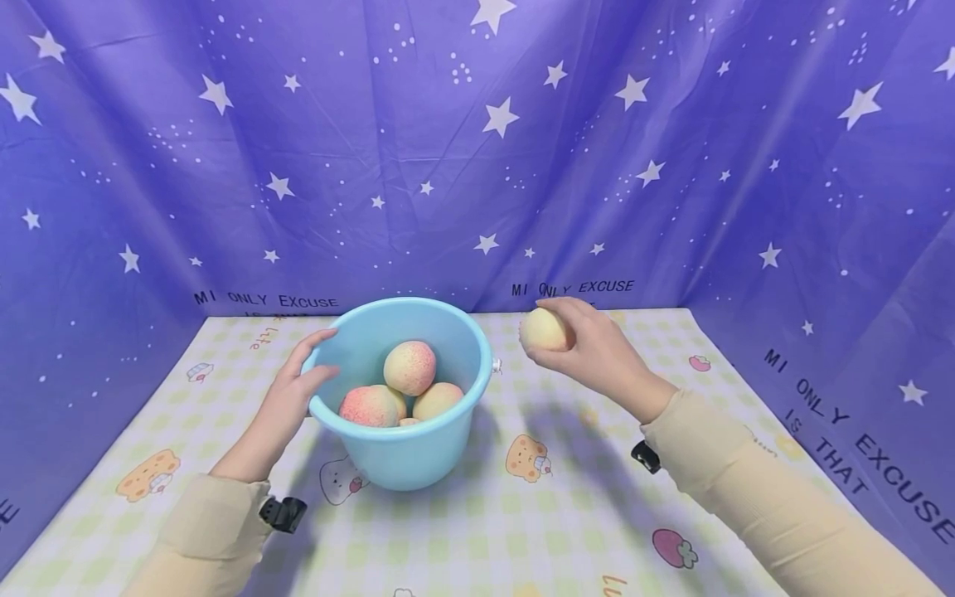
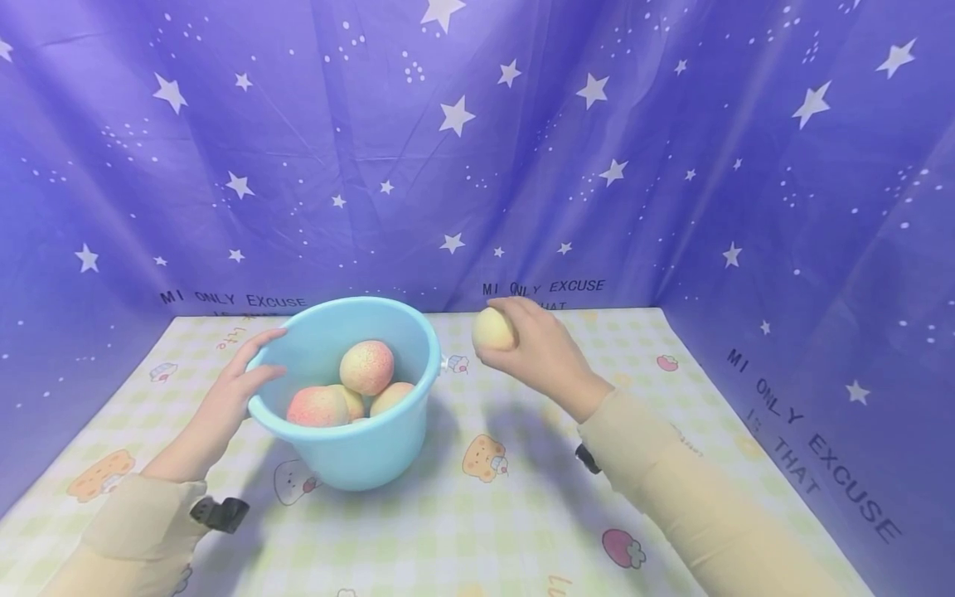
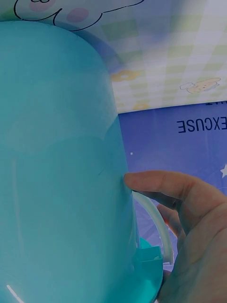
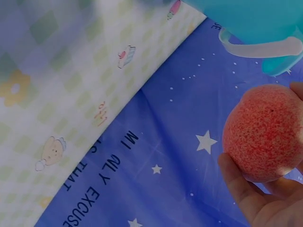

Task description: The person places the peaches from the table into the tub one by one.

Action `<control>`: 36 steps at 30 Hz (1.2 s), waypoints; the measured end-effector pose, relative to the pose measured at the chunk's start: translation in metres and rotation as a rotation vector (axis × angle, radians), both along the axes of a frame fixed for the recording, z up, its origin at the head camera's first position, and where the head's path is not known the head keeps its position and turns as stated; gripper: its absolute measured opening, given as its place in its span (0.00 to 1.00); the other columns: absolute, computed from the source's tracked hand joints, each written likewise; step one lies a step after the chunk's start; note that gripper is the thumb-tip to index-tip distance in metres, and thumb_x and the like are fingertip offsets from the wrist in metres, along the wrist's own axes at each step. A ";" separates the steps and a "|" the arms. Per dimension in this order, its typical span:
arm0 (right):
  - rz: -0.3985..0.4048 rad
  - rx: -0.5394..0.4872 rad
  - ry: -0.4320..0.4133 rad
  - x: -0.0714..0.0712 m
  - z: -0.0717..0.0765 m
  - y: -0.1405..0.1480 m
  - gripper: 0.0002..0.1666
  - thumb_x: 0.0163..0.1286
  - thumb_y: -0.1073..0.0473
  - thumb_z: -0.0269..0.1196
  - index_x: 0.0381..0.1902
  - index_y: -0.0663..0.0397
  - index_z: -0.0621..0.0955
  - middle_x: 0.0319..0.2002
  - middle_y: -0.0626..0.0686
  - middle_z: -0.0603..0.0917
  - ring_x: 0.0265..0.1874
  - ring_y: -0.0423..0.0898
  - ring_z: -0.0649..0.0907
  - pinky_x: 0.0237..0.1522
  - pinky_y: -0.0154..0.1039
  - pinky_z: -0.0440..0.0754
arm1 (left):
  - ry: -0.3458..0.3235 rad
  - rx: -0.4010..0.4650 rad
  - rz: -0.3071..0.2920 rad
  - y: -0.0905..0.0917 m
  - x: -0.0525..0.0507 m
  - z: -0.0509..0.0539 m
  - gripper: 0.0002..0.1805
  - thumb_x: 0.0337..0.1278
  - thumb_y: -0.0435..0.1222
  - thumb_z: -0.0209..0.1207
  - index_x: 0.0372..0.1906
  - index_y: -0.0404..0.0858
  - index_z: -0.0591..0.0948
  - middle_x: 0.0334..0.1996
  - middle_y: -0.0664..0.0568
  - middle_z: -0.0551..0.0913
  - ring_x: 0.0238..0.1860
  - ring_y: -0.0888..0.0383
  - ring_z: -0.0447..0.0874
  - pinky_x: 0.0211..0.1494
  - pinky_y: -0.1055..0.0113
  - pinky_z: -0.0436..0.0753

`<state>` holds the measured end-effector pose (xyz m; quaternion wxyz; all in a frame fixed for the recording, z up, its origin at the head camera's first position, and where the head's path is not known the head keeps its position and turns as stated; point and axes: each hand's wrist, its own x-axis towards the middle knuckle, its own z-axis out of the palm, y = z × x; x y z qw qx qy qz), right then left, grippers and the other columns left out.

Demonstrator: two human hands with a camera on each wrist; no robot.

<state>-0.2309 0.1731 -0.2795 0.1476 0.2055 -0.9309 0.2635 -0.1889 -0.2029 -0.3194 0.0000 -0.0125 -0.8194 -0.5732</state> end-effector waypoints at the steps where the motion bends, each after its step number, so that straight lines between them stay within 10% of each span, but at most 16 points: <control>1: -0.001 -0.002 0.001 0.000 0.001 0.000 0.40 0.58 0.49 0.72 0.66 0.53 0.74 0.63 0.60 0.77 0.53 0.58 0.80 0.50 0.55 0.81 | 0.000 -0.001 0.000 0.000 0.000 0.000 0.35 0.69 0.41 0.48 0.78 0.54 0.54 0.79 0.44 0.49 0.69 0.39 0.65 0.53 0.58 0.76; 36: 0.046 -0.085 0.062 0.005 0.028 -0.034 0.39 0.56 0.47 0.73 0.65 0.45 0.75 0.63 0.51 0.78 0.54 0.54 0.79 0.50 0.52 0.80 | 0.009 0.003 -0.001 0.000 0.000 0.000 0.34 0.69 0.40 0.47 0.78 0.52 0.55 0.79 0.43 0.49 0.68 0.37 0.65 0.51 0.60 0.76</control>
